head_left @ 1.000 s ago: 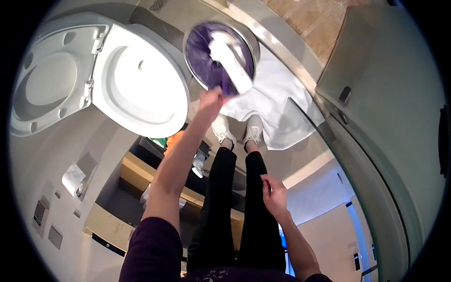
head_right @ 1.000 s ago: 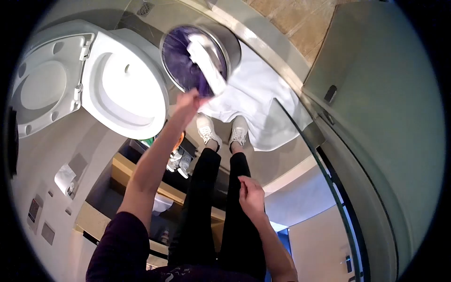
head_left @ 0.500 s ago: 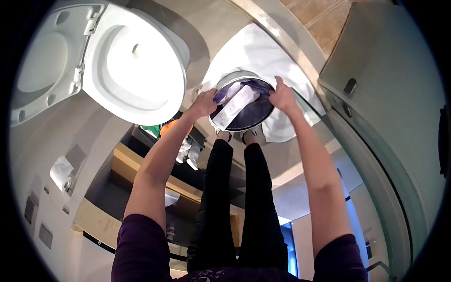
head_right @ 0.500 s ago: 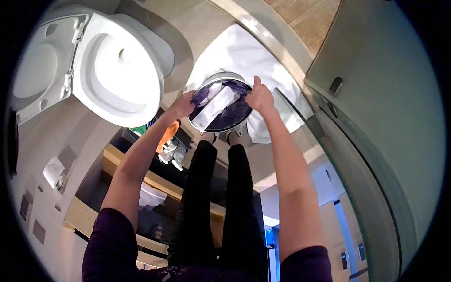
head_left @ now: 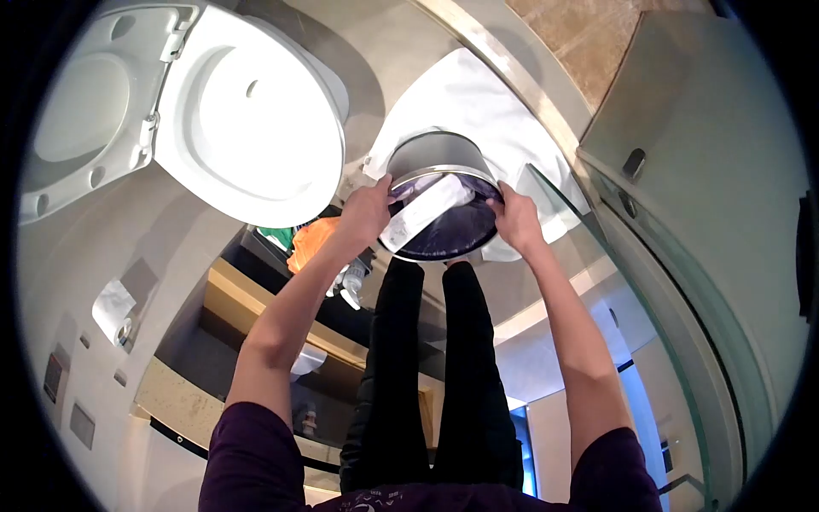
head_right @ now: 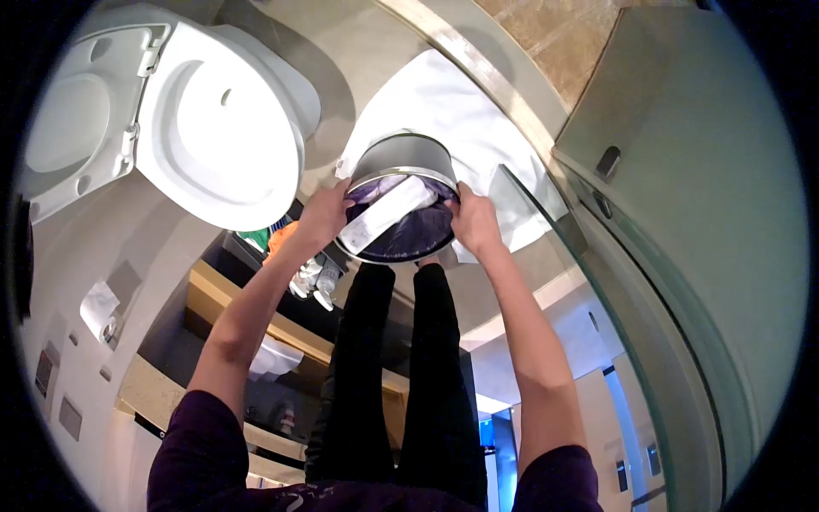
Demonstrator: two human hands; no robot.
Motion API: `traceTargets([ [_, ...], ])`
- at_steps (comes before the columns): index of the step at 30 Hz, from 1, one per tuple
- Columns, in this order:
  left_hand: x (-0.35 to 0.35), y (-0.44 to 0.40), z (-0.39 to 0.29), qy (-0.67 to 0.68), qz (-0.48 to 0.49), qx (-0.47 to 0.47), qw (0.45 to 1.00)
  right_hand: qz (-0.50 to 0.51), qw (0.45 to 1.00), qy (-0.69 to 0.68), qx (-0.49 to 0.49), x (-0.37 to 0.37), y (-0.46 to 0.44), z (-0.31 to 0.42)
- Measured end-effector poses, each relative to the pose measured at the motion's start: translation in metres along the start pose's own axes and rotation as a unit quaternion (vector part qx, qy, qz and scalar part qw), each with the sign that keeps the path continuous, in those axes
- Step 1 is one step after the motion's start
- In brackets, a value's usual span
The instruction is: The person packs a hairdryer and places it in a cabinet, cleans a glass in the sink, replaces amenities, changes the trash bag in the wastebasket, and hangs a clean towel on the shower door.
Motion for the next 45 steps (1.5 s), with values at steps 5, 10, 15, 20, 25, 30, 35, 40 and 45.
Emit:
traceTargets([
  [5, -0.012, -0.018, 0.008, -0.059, -0.141, 0.056, 0.987, -0.083, 0.996, 0.032, 0.012, 0.010, -0.015, 0.000],
  [10, -0.054, -0.020, -0.028, -0.004, -0.087, 0.096, 0.992, -0.051, 0.999, -0.012, 0.007, -0.016, -0.007, -0.002],
  [15, -0.066, -0.009, -0.043, 0.052, -0.075, 0.098, 0.991, -0.067, 0.997, -0.030, 0.016, -0.024, 0.014, 0.000],
  [20, -0.074, 0.022, -0.067, -0.029, -0.048, 0.101, 0.993, -0.085, 0.994, -0.061, 0.045, -0.038, 0.062, -0.009],
  [25, -0.093, 0.027, -0.070, 0.003, -0.059, 0.105, 0.993, -0.098, 0.995, -0.008, 0.032, -0.044, 0.062, 0.007],
  [30, -0.116, 0.042, -0.087, -0.029, -0.117, 0.164, 0.979, -0.089, 0.993, -0.074, 0.040, -0.058, 0.086, 0.017],
  [35, -0.117, 0.067, -0.092, -0.056, -0.083, 0.160, 0.982, -0.074, 0.995, -0.052, 0.048, -0.054, 0.116, 0.025],
  [40, -0.180, 0.118, -0.147, -0.036, -0.063, 0.144, 0.987, -0.071, 0.989, -0.084, 0.102, -0.108, 0.187, 0.050],
  [45, -0.241, 0.161, -0.172, 0.345, -0.124, 0.139, 0.920, -0.210, 0.956, -0.193, 0.068, -0.197, 0.250, 0.031],
])
Point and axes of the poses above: each hand's wrist, its own y-axis away from the middle knuckle, its own x-axis out of the palm, z = x × y, the point moved 8 cm from there along -y, towards the middle knuckle, and after that the axes turned 13 degrees about x, right-handed, at the moved point
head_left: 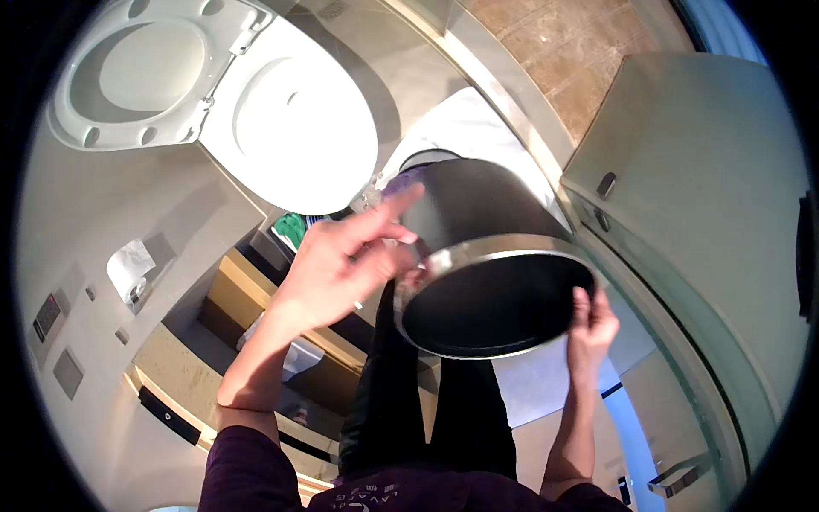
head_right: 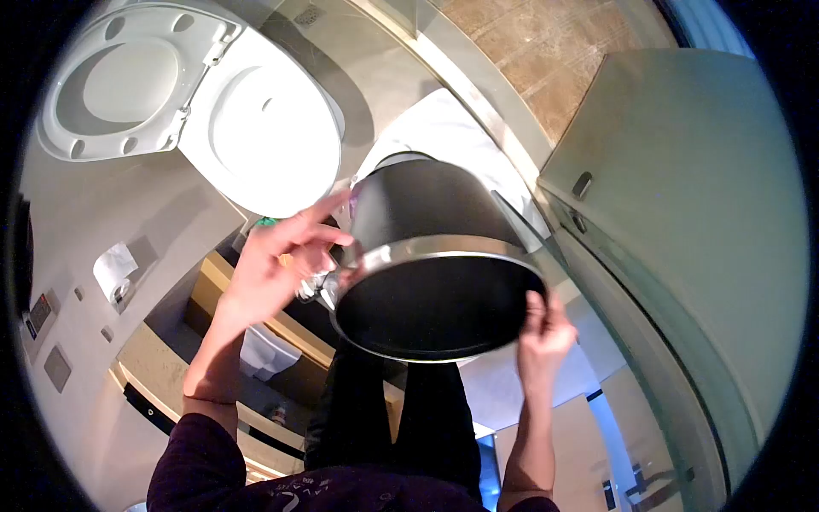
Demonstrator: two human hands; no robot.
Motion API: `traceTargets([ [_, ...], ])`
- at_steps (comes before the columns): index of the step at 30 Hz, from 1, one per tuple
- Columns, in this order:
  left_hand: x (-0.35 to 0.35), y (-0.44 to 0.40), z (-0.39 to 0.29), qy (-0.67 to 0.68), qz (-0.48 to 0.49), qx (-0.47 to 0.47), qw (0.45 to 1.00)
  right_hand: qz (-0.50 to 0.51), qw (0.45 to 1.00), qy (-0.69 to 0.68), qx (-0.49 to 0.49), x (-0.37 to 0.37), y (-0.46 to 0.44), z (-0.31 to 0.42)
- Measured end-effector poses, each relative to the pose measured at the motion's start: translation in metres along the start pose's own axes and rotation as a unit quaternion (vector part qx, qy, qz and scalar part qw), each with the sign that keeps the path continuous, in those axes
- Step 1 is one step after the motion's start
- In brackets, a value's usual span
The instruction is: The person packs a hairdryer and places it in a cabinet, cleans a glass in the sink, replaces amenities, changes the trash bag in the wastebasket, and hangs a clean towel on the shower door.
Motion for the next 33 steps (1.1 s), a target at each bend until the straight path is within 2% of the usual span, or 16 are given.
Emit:
traceTargets([
  [1, -0.004, 0.005, 0.025, 0.183, -0.075, -0.047, 0.979, 0.023, 0.993, -0.098, 0.057, -0.012, -0.006, -0.001],
  [2, -0.009, 0.004, 0.050, 0.175, -0.099, -0.090, 0.975, 0.007, 0.987, -0.146, 0.063, -0.020, -0.013, -0.013],
  [4, -0.004, 0.004, 0.118, -0.099, -0.051, -0.146, 0.983, -0.001, 0.968, -0.237, 0.086, -0.014, -0.027, -0.024],
  [6, 0.025, 0.006, 0.180, -0.263, 0.038, -0.072, 0.961, -0.008, 0.966, -0.184, 0.183, 0.007, -0.055, -0.046],
  [9, 0.063, -0.013, 0.218, -0.263, 0.065, -0.179, 0.946, 0.028, 0.939, -0.273, 0.207, 0.085, -0.117, -0.070],
  [13, 0.090, -0.040, 0.272, -0.260, -0.007, -0.205, 0.944, 0.072, 0.897, -0.321, 0.296, 0.201, -0.197, -0.091],
  [16, 0.098, -0.050, 0.315, -0.254, -0.145, -0.079, 0.953, 0.167, 0.883, -0.316, 0.304, 0.275, -0.243, -0.102],
  [20, 0.109, -0.034, 0.290, -0.204, -0.183, 0.104, 0.956, 0.207, 0.880, -0.279, 0.323, 0.334, -0.270, -0.109],
  [21, 0.113, -0.023, 0.291, -0.204, -0.180, 0.099, 0.957, 0.205, 0.884, -0.272, 0.322, 0.343, -0.269, -0.103],
  [23, 0.127, -0.005, 0.313, -0.065, -0.152, 0.001, 0.986, 0.209, 0.879, -0.263, 0.339, 0.356, -0.268, -0.105],
  [24, 0.142, 0.005, 0.331, 0.050, -0.100, -0.121, 0.986, 0.208, 0.881, -0.256, 0.340, 0.356, -0.268, -0.110],
  [25, 0.144, 0.007, 0.337, 0.051, -0.100, -0.119, 0.986, 0.207, 0.882, -0.250, 0.341, 0.359, -0.272, -0.121],
  [27, 0.156, 0.025, 0.372, 0.150, -0.135, -0.260, 0.944, 0.200, 0.880, -0.259, 0.345, 0.358, -0.271, -0.137],
  [29, 0.156, 0.029, 0.382, 0.216, -0.218, -0.274, 0.911, 0.175, 0.935, -0.135, 0.276, 0.340, -0.256, -0.139],
  [31, 0.156, 0.049, 0.377, 0.331, -0.321, -0.441, 0.770, 0.148, 0.938, -0.053, 0.308, 0.339, -0.223, -0.159],
  [33, 0.162, 0.052, 0.395, 0.358, -0.247, -0.474, 0.766, 0.214, 0.903, -0.024, 0.371, 0.333, -0.176, -0.154],
])
Point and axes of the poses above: each hand's wrist, its own y-axis away from the middle knuckle, its own x-axis out of the palm, z = x × y, the point moved 8 cm from there along -y, towards the middle knuckle, and after that the axes turned 13 degrees about x, right-handed, at the moved point
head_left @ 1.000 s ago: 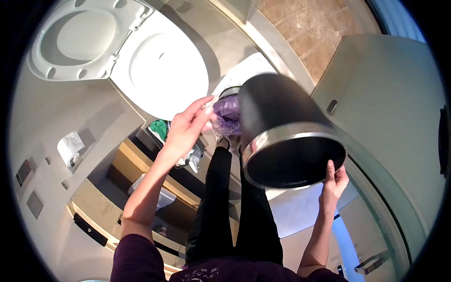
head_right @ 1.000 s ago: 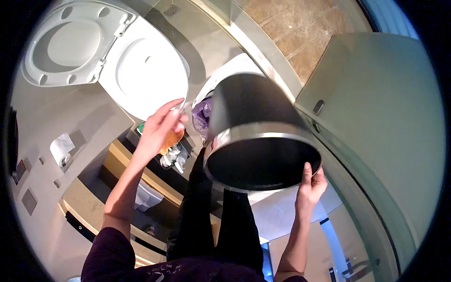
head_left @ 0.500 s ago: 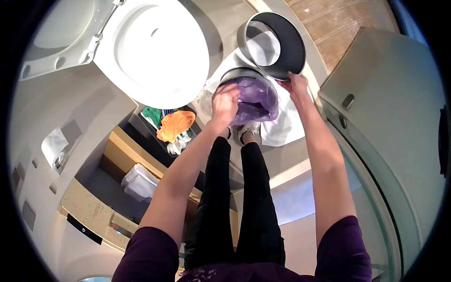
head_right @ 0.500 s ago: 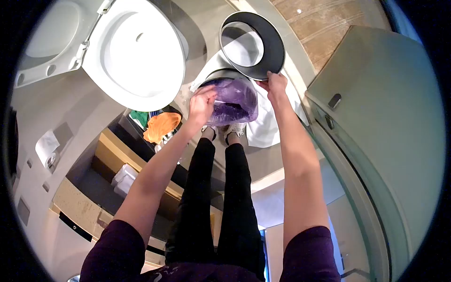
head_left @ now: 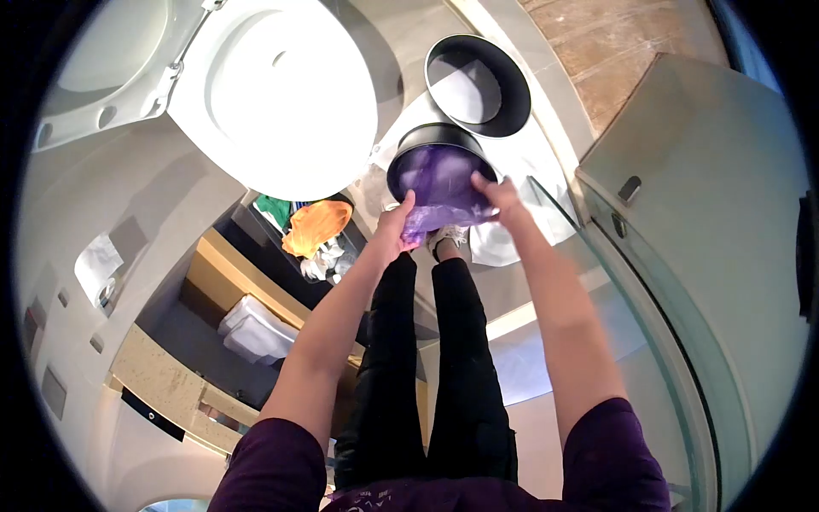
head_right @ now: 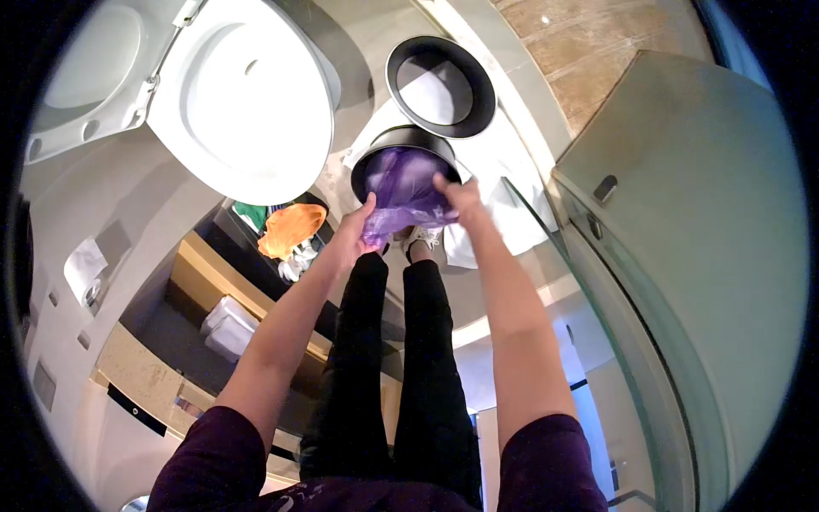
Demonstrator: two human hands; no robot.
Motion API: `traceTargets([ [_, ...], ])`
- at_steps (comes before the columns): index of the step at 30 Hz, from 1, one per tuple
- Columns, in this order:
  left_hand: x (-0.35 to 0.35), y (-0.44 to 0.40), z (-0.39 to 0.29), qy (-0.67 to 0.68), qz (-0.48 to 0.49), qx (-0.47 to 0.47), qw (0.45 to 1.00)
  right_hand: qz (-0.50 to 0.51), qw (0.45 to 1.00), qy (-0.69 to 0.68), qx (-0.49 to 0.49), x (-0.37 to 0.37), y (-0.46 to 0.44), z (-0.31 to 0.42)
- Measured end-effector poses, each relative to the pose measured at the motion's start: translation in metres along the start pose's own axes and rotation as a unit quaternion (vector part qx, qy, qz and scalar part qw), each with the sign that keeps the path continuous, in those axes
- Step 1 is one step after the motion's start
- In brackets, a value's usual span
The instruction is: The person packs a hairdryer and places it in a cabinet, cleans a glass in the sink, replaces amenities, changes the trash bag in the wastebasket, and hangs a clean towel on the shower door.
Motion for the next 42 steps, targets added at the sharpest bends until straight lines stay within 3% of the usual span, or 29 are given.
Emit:
traceTargets([
  [2, 0.015, 0.014, 0.016, 0.038, 0.088, -0.147, 0.984, 0.116, 0.992, 0.040, 0.030, 0.017, 0.021, -0.036],
  [3, 0.021, 0.007, 0.022, 0.063, 0.112, -0.170, 0.977, 0.093, 0.994, 0.029, 0.048, 0.022, 0.009, -0.053],
  [4, 0.026, 0.011, 0.015, 0.065, 0.114, -0.162, 0.978, 0.069, 0.995, 0.018, 0.066, 0.025, 0.001, -0.067],
  [7, 0.066, 0.063, -0.009, 0.108, 0.265, -0.138, 0.948, 0.136, 0.987, -0.071, -0.040, 0.025, 0.094, -0.061],
  [10, 0.050, 0.083, -0.009, 0.007, 0.233, -0.177, 0.956, 0.109, 0.966, -0.065, -0.224, 0.021, 0.175, -0.055],
  [14, 0.064, 0.116, -0.020, 0.157, 0.246, -0.056, 0.955, 0.106, 0.929, 0.074, -0.347, 0.005, 0.279, -0.076],
  [16, 0.087, 0.188, -0.056, 0.260, 0.337, -0.090, 0.900, 0.086, 0.910, 0.132, -0.383, -0.009, 0.312, -0.096],
  [22, 0.088, 0.273, -0.103, 0.355, 0.364, -0.031, 0.861, 0.122, 0.913, 0.025, -0.389, -0.075, 0.398, -0.120],
  [23, 0.091, 0.284, -0.106, 0.375, 0.374, -0.044, 0.847, 0.152, 0.929, -0.006, -0.336, -0.083, 0.391, -0.132],
  [24, 0.091, 0.293, -0.104, 0.363, 0.387, -0.036, 0.847, 0.186, 0.942, -0.039, -0.278, -0.085, 0.389, -0.146],
  [26, 0.092, 0.308, -0.105, 0.316, 0.394, -0.024, 0.863, 0.206, 0.934, -0.085, -0.278, -0.101, 0.410, -0.148],
  [28, 0.093, 0.342, -0.107, 0.280, 0.389, -0.071, 0.875, 0.265, 0.930, -0.155, -0.201, -0.105, 0.447, -0.165],
  [30, 0.097, 0.373, -0.128, 0.270, 0.383, -0.022, 0.883, 0.264, 0.920, -0.183, -0.224, -0.111, 0.468, -0.168],
  [33, 0.110, 0.444, -0.151, 0.276, 0.378, -0.053, 0.882, 0.235, 0.899, -0.296, -0.223, -0.127, 0.496, -0.182],
  [37, 0.119, 0.420, -0.133, 0.182, 0.398, -0.097, 0.894, 0.268, 0.870, -0.315, -0.269, -0.131, 0.525, -0.203],
  [38, 0.119, 0.410, -0.124, 0.115, 0.386, -0.103, 0.909, 0.266, 0.894, -0.237, -0.271, -0.126, 0.523, -0.212],
  [39, 0.123, 0.416, -0.112, 0.061, 0.373, -0.165, 0.911, 0.262, 0.912, -0.169, -0.268, -0.120, 0.518, -0.224],
  [40, 0.130, 0.416, -0.103, 0.012, 0.373, -0.176, 0.911, 0.212, 0.929, -0.081, -0.292, -0.128, 0.511, -0.231],
  [42, 0.138, 0.406, -0.095, -0.096, 0.321, -0.204, 0.920, 0.096, 0.933, -0.104, -0.330, -0.145, 0.510, -0.238],
])
Point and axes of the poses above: each hand's wrist, its own y-axis away from the middle knuckle, its own x-axis out of the palm, z = x × y, the point moved 8 cm from there along -y, towards the middle knuckle, and after that the axes turned 13 degrees about x, right-handed, at the moved point
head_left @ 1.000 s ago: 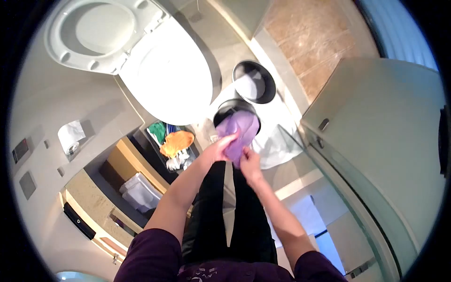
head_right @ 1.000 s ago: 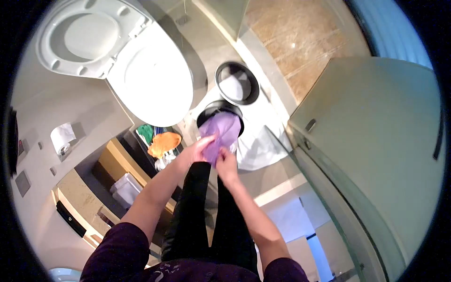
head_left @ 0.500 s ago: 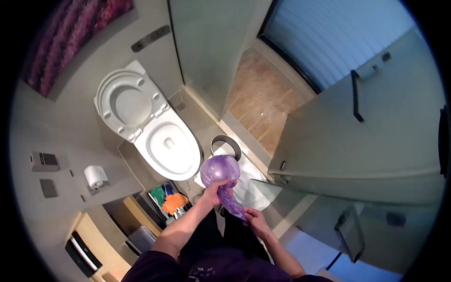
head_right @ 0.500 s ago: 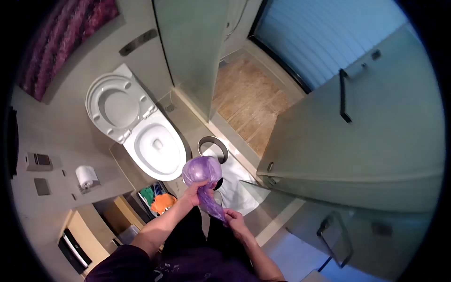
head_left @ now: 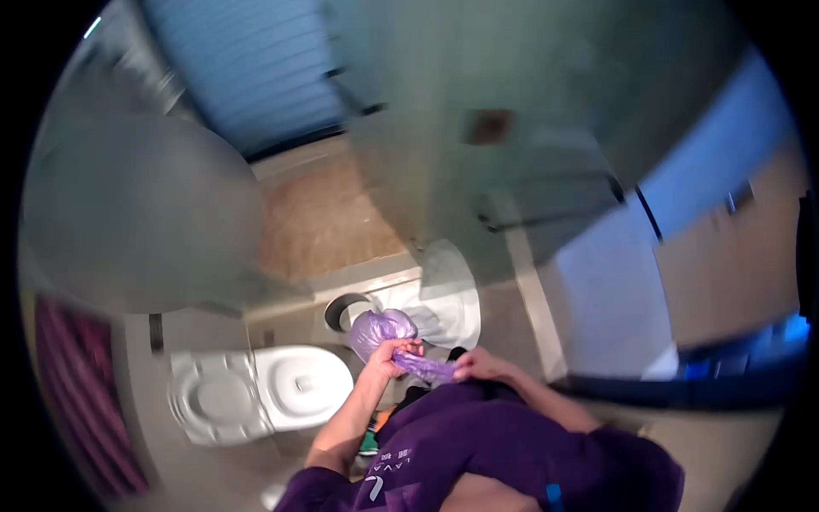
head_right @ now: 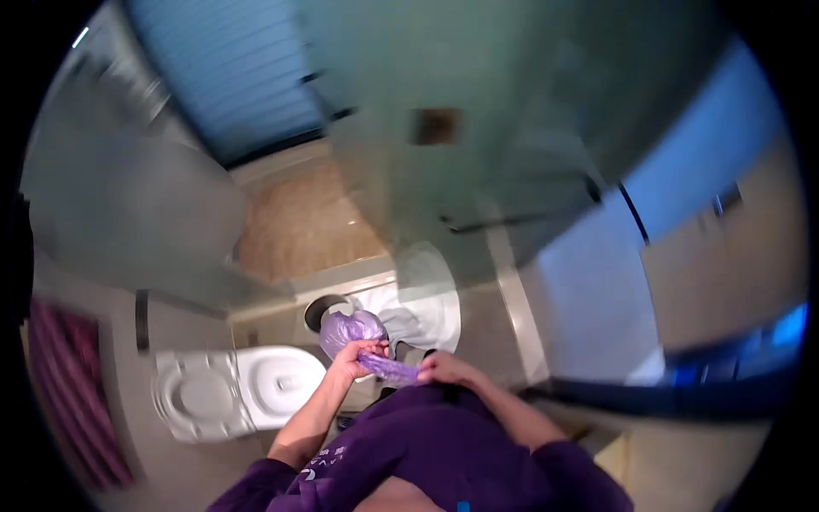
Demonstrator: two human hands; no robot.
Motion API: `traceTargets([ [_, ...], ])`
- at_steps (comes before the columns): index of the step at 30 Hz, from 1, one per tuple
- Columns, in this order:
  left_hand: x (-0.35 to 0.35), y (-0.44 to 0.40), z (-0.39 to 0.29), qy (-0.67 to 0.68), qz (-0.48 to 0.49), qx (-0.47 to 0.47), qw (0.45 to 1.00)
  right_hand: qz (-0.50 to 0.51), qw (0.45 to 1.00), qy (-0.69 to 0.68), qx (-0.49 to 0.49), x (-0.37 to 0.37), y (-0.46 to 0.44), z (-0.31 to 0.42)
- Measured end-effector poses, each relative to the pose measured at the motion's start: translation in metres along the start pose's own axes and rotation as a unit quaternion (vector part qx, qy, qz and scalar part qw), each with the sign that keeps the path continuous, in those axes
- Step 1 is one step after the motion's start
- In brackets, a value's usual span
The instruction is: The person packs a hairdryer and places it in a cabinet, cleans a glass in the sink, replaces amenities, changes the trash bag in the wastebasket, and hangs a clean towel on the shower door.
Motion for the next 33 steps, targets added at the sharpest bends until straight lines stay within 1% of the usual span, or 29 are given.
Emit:
traceTargets([
  [1, 0.024, 0.001, 0.004, -0.057, 0.059, -0.061, 0.995, -0.049, 0.998, -0.043, -0.018, -0.016, 0.000, -0.011],
  [2, 0.034, -0.006, 0.012, -0.104, 0.047, -0.090, 0.989, -0.096, 0.991, -0.081, -0.035, -0.036, 0.002, -0.024],
  [4, 0.049, -0.031, 0.010, -0.241, -0.007, -0.046, 0.969, -0.202, 0.962, -0.180, -0.045, -0.075, 0.018, -0.047],
  [5, 0.064, -0.038, 0.023, -0.325, -0.015, -0.035, 0.945, -0.243, 0.947, -0.211, -0.017, -0.092, 0.014, -0.070],
  [6, 0.077, -0.047, 0.035, -0.358, -0.016, -0.056, 0.932, -0.282, 0.928, -0.242, 0.012, -0.104, 0.008, -0.091],
  [7, 0.095, -0.059, 0.043, -0.425, 0.014, -0.049, 0.904, -0.318, 0.893, -0.312, 0.064, -0.112, 0.015, -0.108],
  [8, 0.112, -0.072, 0.058, -0.476, 0.048, -0.038, 0.877, -0.329, 0.881, -0.333, 0.067, -0.125, 0.027, -0.118],
  [9, 0.120, -0.088, 0.071, -0.546, 0.058, -0.012, 0.836, -0.280, 0.837, -0.463, 0.075, -0.129, 0.038, -0.133],
  [10, 0.141, -0.089, 0.096, -0.559, 0.060, -0.024, 0.826, -0.225, 0.776, -0.584, 0.077, -0.129, 0.043, -0.150],
  [11, 0.170, -0.091, 0.113, -0.709, 0.089, 0.045, 0.698, -0.286, 0.762, -0.578, 0.064, -0.143, 0.055, -0.169],
  [12, 0.205, -0.094, 0.133, -0.826, 0.120, 0.114, 0.539, -0.291, 0.752, -0.588, 0.066, -0.152, 0.065, -0.186],
  [13, 0.218, -0.119, 0.152, -0.896, 0.125, 0.108, 0.413, -0.334, 0.741, -0.582, 0.027, -0.170, 0.081, -0.200],
  [14, 0.204, -0.175, 0.162, -0.916, 0.167, 0.155, 0.330, -0.376, 0.729, -0.572, -0.009, -0.189, 0.098, -0.214],
  [15, 0.222, -0.177, 0.196, -0.947, 0.182, 0.135, 0.229, -0.403, 0.709, -0.579, 0.003, -0.204, 0.112, -0.229],
  [16, 0.244, -0.182, 0.233, -0.966, 0.196, 0.115, 0.125, -0.406, 0.701, -0.585, 0.007, -0.217, 0.123, -0.246],
  [18, 0.269, -0.212, 0.314, -0.957, 0.266, 0.089, -0.069, -0.455, 0.703, -0.538, -0.098, -0.262, 0.161, -0.272],
  [19, 0.321, -0.187, 0.376, -0.933, 0.299, 0.132, -0.152, -0.491, 0.728, -0.472, -0.082, -0.292, 0.184, -0.285],
  [20, 0.336, -0.199, 0.417, -0.905, 0.350, 0.143, -0.193, -0.496, 0.723, -0.475, -0.077, -0.319, 0.202, -0.317],
  [21, 0.355, -0.210, 0.454, -0.863, 0.418, 0.186, -0.215, -0.576, 0.734, -0.349, -0.082, -0.351, 0.227, -0.334],
  [22, 0.371, -0.219, 0.488, -0.813, 0.483, 0.226, -0.234, -0.643, 0.731, -0.215, -0.084, -0.376, 0.249, -0.345],
  [23, 0.388, -0.231, 0.514, -0.810, 0.490, 0.222, -0.235, -0.645, 0.728, -0.218, -0.078, -0.394, 0.263, -0.367],
  [25, 0.409, -0.232, 0.574, -0.735, 0.630, 0.145, -0.205, -0.551, 0.737, -0.391, -0.027, -0.415, 0.277, -0.429],
  [26, 0.427, -0.236, 0.594, -0.731, 0.634, 0.144, -0.207, -0.555, 0.733, -0.392, -0.025, -0.425, 0.292, -0.447],
  [28, 0.455, -0.235, 0.631, -0.764, 0.642, -0.059, 0.031, -0.484, 0.689, -0.536, -0.053, -0.437, 0.315, -0.485],
  [29, 0.464, -0.245, 0.645, -0.761, 0.646, -0.061, 0.024, -0.462, 0.690, -0.554, -0.058, -0.442, 0.324, -0.495],
  [30, 0.467, -0.261, 0.655, -0.767, 0.606, -0.152, 0.144, -0.469, 0.684, -0.556, -0.060, -0.446, 0.329, -0.509],
  [32, 0.472, -0.287, 0.676, -0.728, 0.479, -0.324, 0.369, -0.388, 0.608, -0.678, -0.140, -0.451, 0.326, -0.535],
  [33, 0.483, -0.299, 0.692, -0.721, 0.501, -0.320, 0.357, -0.359, 0.605, -0.694, -0.155, -0.461, 0.330, -0.544],
])
Point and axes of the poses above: each hand's wrist, its own y-axis away from the middle knuckle, its own x-axis out of the palm, z = x × y, the point moved 8 cm from there along -y, towards the middle knuckle, and after that the axes turned 13 degrees about x, right-handed, at the moved point
